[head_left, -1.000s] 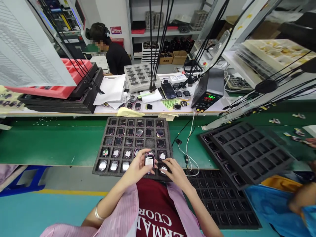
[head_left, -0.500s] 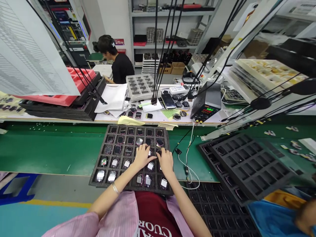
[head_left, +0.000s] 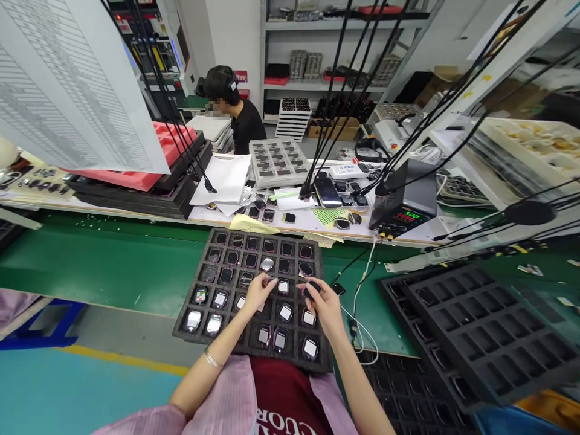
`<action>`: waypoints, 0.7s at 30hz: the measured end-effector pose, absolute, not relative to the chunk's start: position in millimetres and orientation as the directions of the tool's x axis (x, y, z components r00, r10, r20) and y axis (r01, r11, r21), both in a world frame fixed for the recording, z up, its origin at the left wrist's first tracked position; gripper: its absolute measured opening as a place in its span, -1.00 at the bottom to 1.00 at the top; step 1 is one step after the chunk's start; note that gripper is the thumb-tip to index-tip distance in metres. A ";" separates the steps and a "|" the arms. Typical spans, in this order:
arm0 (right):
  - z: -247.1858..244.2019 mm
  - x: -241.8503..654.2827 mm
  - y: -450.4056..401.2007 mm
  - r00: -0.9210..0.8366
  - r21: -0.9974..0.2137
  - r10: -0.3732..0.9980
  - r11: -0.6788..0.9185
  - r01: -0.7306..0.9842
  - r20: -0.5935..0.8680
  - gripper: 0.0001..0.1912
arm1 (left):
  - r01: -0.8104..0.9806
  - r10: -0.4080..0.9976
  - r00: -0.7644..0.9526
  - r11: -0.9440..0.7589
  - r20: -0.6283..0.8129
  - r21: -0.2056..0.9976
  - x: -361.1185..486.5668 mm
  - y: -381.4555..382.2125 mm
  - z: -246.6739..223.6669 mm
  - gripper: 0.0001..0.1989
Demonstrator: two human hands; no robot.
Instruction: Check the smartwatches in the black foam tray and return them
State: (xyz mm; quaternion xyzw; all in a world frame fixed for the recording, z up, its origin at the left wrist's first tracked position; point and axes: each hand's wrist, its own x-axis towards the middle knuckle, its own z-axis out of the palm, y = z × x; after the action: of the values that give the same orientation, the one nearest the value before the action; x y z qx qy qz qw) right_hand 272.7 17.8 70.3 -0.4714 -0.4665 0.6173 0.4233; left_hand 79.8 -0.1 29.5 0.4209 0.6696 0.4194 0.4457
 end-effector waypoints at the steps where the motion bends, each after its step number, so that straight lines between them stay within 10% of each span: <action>1: 75.6 270.0 17.4 -0.222 -0.960 0.953 -0.241 -0.141 -0.207 -0.54 | 0.102 0.940 -0.218 0.289 -0.262 0.952 78.0 -2.5 35.2 -0.63; 10: 104.1 256.9 10.8 -0.342 -0.808 0.903 -0.398 -0.436 -0.260 -0.49 | -0.337 0.943 -0.058 0.291 -0.328 0.895 75.5 -23.3 99.5 -0.52; 21: 113.8 261.3 -0.7 -0.576 -0.721 0.790 -0.522 -0.455 -0.209 -0.52 | 0.055 0.964 -0.157 0.227 -0.216 0.972 83.0 -43.0 123.4 -0.73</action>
State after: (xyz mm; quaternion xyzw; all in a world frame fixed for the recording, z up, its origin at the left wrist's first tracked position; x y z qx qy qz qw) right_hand 261.3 -0.7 113.8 -0.2675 -0.3134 0.8305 0.3750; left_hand 83.0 -43.0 123.4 0.4197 0.6068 0.4588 0.4952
